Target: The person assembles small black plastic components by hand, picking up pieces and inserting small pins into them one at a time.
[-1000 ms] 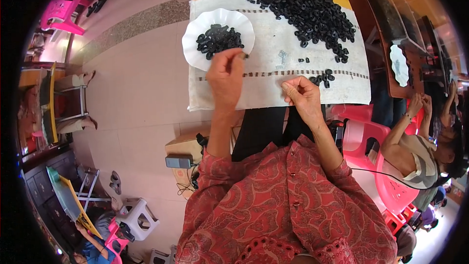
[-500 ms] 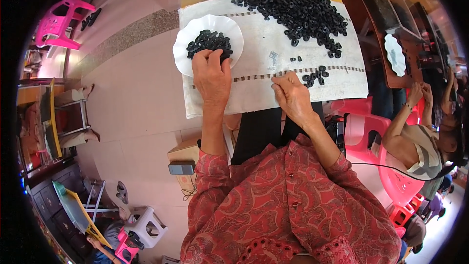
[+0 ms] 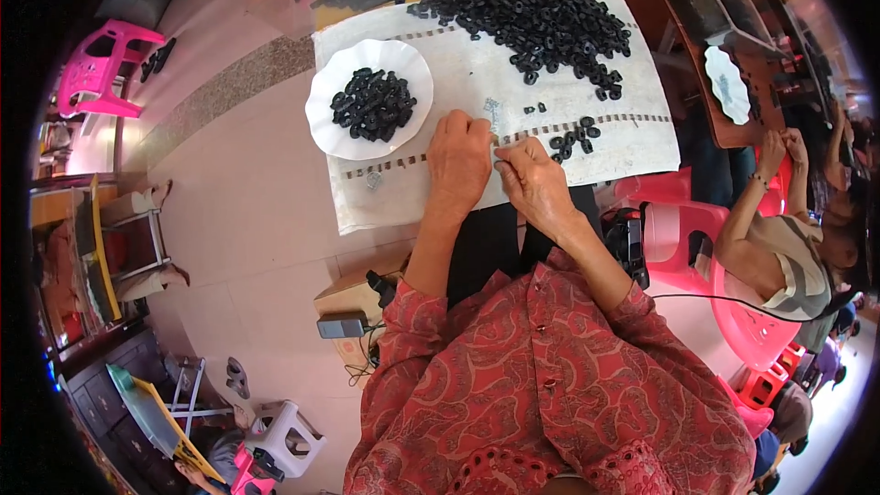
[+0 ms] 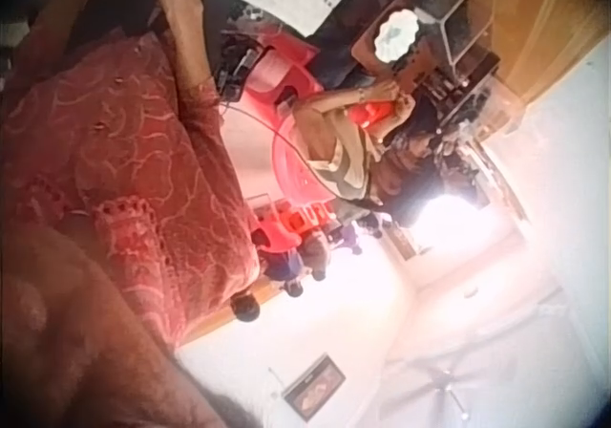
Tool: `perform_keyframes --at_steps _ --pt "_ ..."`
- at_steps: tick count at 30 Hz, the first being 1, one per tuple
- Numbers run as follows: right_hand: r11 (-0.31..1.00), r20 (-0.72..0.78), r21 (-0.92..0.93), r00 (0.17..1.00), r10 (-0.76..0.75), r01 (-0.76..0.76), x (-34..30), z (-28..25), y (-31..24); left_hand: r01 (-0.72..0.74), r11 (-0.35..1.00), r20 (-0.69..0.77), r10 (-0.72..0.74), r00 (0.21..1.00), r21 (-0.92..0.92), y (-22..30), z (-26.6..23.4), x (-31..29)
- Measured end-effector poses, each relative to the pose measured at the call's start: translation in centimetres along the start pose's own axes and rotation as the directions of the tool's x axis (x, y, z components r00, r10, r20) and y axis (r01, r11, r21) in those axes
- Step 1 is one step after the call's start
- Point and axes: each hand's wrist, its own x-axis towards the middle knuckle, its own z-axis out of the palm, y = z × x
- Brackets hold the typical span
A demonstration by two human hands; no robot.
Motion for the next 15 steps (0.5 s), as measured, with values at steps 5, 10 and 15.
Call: perform_keyframes --at_steps 5,10,15 --pt "0.999 -0.097 0.01 0.994 -0.04 0.041 -0.4 0.0 0.6 0.01 0.999 0.046 -0.012 0.999 0.053 0.3 -0.4 -0.2" --pt "0.981 -0.227 0.191 0.974 0.02 0.025 -0.9 -0.8 -0.3 0.069 0.961 0.102 -0.043 0.994 -0.269 1.6 -2.0 -1.5" --pt "0.927 -0.13 0.367 0.983 0.13 -0.074 -2.0 -1.7 -0.6 0.148 0.883 0.197 -0.064 0.978 -0.447 2.4 -2.3 -2.0"
